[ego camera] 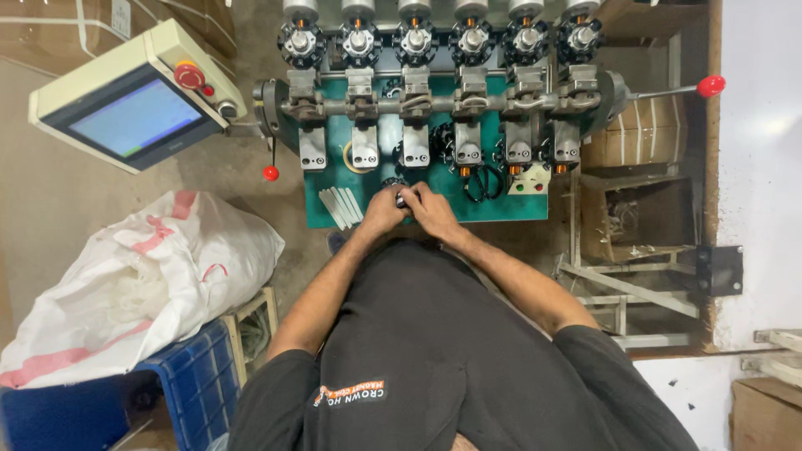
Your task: The person unwraps plastic-wrapped round components from a cardboard box and places them into a blue bin. They then stand at a multi-station machine, fit the black round components onto the machine stations, and use scissors to trim white strips at the machine while working the stations one after another.
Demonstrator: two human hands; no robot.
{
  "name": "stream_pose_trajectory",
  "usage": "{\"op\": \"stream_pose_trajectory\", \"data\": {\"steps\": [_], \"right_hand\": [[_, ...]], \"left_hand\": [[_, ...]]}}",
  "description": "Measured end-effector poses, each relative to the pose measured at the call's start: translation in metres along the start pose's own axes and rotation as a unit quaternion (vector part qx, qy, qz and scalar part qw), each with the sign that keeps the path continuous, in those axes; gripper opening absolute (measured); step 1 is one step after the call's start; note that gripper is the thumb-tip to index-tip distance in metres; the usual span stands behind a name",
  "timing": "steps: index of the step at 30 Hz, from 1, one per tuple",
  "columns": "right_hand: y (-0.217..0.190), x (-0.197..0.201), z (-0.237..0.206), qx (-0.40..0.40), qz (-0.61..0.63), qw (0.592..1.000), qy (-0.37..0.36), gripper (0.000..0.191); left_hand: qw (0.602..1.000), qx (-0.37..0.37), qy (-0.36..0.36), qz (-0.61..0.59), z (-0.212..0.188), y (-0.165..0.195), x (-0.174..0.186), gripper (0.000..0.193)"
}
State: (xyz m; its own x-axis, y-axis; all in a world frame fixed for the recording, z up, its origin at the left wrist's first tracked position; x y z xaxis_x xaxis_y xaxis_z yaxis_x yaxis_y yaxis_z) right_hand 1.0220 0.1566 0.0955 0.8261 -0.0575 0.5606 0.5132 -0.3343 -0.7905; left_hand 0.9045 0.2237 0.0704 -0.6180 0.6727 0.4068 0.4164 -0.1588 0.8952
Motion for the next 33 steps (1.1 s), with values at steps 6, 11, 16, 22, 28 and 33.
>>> {"op": "stream_pose_trajectory", "data": {"steps": [6,11,16,22,28,33], "right_hand": [[-0.025,0.181,0.008,0.256,-0.200,0.895,0.305,0.014],[0.009,0.298,0.070,0.116,-0.410,0.866,0.262,0.040],[0.055,0.302,0.103,0.009,-0.483,0.864,0.143,0.058],[0.079,0.301,0.115,-0.024,-0.448,0.877,0.174,0.050],[0.002,0.278,0.097,0.023,-0.400,0.899,0.179,0.040],[-0.063,0.140,0.034,0.200,0.157,0.964,0.075,0.018]], "left_hand": [[0.992,-0.023,0.095,0.073,-0.043,0.012,0.019,0.029],[0.994,-0.011,0.109,0.029,-0.052,0.010,0.034,0.029],[0.993,-0.016,0.118,0.018,-0.055,0.011,0.039,0.028],[0.988,0.032,0.148,-0.029,-0.066,0.009,0.045,0.029],[0.967,-0.115,0.218,0.066,-0.087,0.045,0.069,0.036],[0.942,-0.253,0.144,0.167,-0.093,0.083,0.084,0.056]]}}
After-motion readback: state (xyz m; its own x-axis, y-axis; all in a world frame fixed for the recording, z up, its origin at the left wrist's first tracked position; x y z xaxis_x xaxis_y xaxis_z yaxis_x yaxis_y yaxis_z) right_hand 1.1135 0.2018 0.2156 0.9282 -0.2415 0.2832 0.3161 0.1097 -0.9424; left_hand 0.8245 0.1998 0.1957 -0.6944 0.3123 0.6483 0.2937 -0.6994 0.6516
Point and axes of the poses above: each hand's wrist, its own z-axis towards the middle knuckle, its own x-axis out of the back of the hand, y = z × x, the point moved 4 cm from there along z, towards the middle knuckle, and after that the axes turned 3 degrees about -z, right-handed, at the moved point
